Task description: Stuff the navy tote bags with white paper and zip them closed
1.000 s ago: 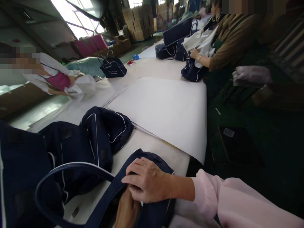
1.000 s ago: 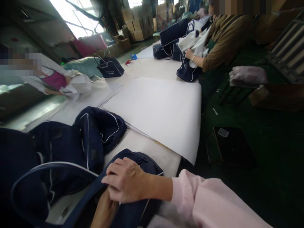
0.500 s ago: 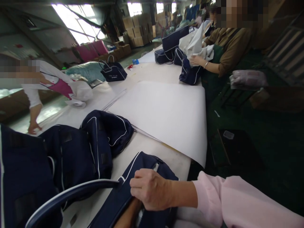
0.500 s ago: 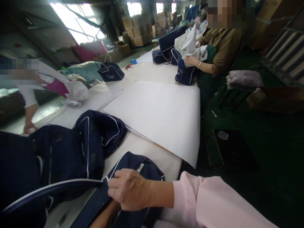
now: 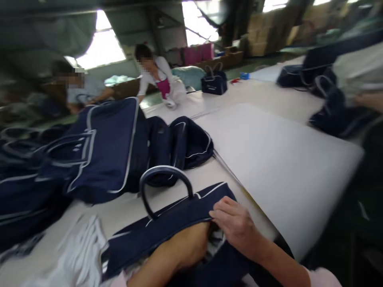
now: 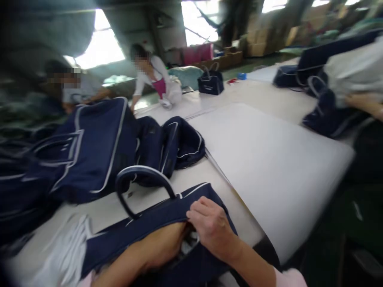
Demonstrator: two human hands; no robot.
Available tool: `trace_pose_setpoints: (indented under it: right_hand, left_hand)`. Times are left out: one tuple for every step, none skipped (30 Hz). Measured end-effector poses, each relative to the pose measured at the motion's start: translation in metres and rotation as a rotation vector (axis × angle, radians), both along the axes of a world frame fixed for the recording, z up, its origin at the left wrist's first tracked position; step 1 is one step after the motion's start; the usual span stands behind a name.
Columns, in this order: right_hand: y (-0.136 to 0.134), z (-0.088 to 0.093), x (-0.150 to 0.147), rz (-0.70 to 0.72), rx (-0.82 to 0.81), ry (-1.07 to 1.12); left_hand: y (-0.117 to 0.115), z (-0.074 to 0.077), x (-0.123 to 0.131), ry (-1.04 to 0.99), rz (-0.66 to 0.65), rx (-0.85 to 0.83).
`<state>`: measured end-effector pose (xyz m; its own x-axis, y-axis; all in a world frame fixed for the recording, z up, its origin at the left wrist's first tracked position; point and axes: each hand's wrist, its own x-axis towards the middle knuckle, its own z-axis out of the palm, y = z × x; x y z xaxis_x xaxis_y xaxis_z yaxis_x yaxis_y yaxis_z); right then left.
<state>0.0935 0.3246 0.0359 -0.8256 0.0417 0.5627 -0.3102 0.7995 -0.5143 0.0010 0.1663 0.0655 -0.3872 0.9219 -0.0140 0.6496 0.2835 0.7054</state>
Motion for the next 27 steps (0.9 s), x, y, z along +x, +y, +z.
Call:
trace_pose_setpoints:
  right_hand:
    - [0.001,-0.002,0.001,-0.001,0.02,0.003]
    - [0.003,-0.006,0.0,0.002,0.041,0.01]
    - [0.005,-0.01,-0.002,0.007,0.063,0.018]
    - [0.008,-0.014,-0.004,0.008,0.081,0.022]
    - [0.01,-0.018,-0.008,0.007,0.093,0.023]
    - [0.01,-0.019,-0.011,0.004,0.101,0.017]
    - [0.01,-0.018,-0.015,0.001,0.108,0.007]
    - [0.008,-0.014,-0.019,0.006,0.111,-0.009]
    - [0.004,-0.007,-0.023,0.024,0.106,-0.03]
    - [-0.002,0.003,-0.027,0.056,0.094,-0.057]
    - [-0.011,0.015,-0.032,0.102,0.076,-0.093]
    - [-0.022,0.028,-0.037,0.169,0.051,-0.14]
    - [-0.036,0.041,-0.043,0.258,0.021,-0.208]
    - [-0.052,0.053,-0.05,0.363,-0.012,-0.299]
    - [-0.07,0.062,-0.058,0.474,-0.042,-0.406]
    - [-0.09,0.068,-0.067,0.58,-0.064,-0.515]
    - [-0.109,0.071,-0.076,0.674,-0.077,-0.61]
    - [-0.128,0.07,-0.085,0.748,-0.079,-0.681]
    - [-0.146,0.068,-0.094,0.804,-0.071,-0.729]
    - [-0.162,0.063,-0.102,0.852,-0.051,-0.755]
    - [-0.176,0.058,-0.109,0.892,-0.023,-0.761]
    - [-0.187,0.052,-0.115,0.919,0.009,-0.753]
    - [-0.196,0.046,-0.121,0.932,0.047,-0.744]
    - [-0.202,0.041,-0.126,0.934,0.091,-0.735]
    - [-0.207,0.037,-0.13,0.918,0.138,-0.722]
    - [-0.211,0.034,-0.135,0.887,0.191,-0.713]
    - [-0.214,0.032,-0.139,0.844,0.253,-0.708]
  left_hand:
    - [-0.016,0.01,-0.001,0.007,0.005,-0.019]
    - [-0.035,0.018,0.0,0.018,0.006,-0.025]
    - [-0.056,0.024,0.004,0.027,0.011,-0.011]
    - [-0.077,0.026,0.008,0.045,0.042,0.04]
    - [-0.099,0.024,0.014,0.074,0.113,0.117]
    - [-0.119,0.019,0.02,0.113,0.215,0.197]
    - [-0.136,0.011,0.027,0.171,0.323,0.259]
    - [-0.151,0.0,0.032,0.247,0.42,0.304]
    - [-0.162,-0.012,0.038,0.333,0.498,0.329]
    - [-0.169,-0.023,0.042,0.426,0.547,0.363]
    - [-0.172,-0.033,0.046,0.512,0.575,0.414]
    - [-0.173,-0.04,0.05,0.581,0.592,0.472]
    - [-0.172,-0.044,0.053,0.624,0.604,0.512]
    - [-0.17,-0.046,0.056,0.649,0.619,0.511]
    - [-0.169,-0.046,0.057,0.668,0.642,0.471]
    - [-0.168,-0.044,0.057,0.682,0.668,0.403]
    - [-0.169,-0.042,0.056,0.678,0.697,0.313]
    - [-0.171,-0.041,0.054,0.669,0.736,0.242]
    - [-0.174,-0.04,0.051,0.653,0.783,0.194]
    - [-0.178,-0.039,0.048,0.628,0.819,0.162]
    - [-0.181,-0.039,0.044,0.604,0.836,0.149]
    - [-0.184,-0.039,0.041,0.59,0.84,0.156]
    - [-0.187,-0.039,0.038,0.59,0.842,0.18]
    - [-0.189,-0.038,0.035,0.605,0.849,0.235]
    - [-0.19,-0.037,0.033,0.614,0.864,0.299]
    - [-0.191,-0.036,0.032,0.622,0.886,0.373]
    - [-0.191,-0.034,0.031,0.625,0.908,0.437]
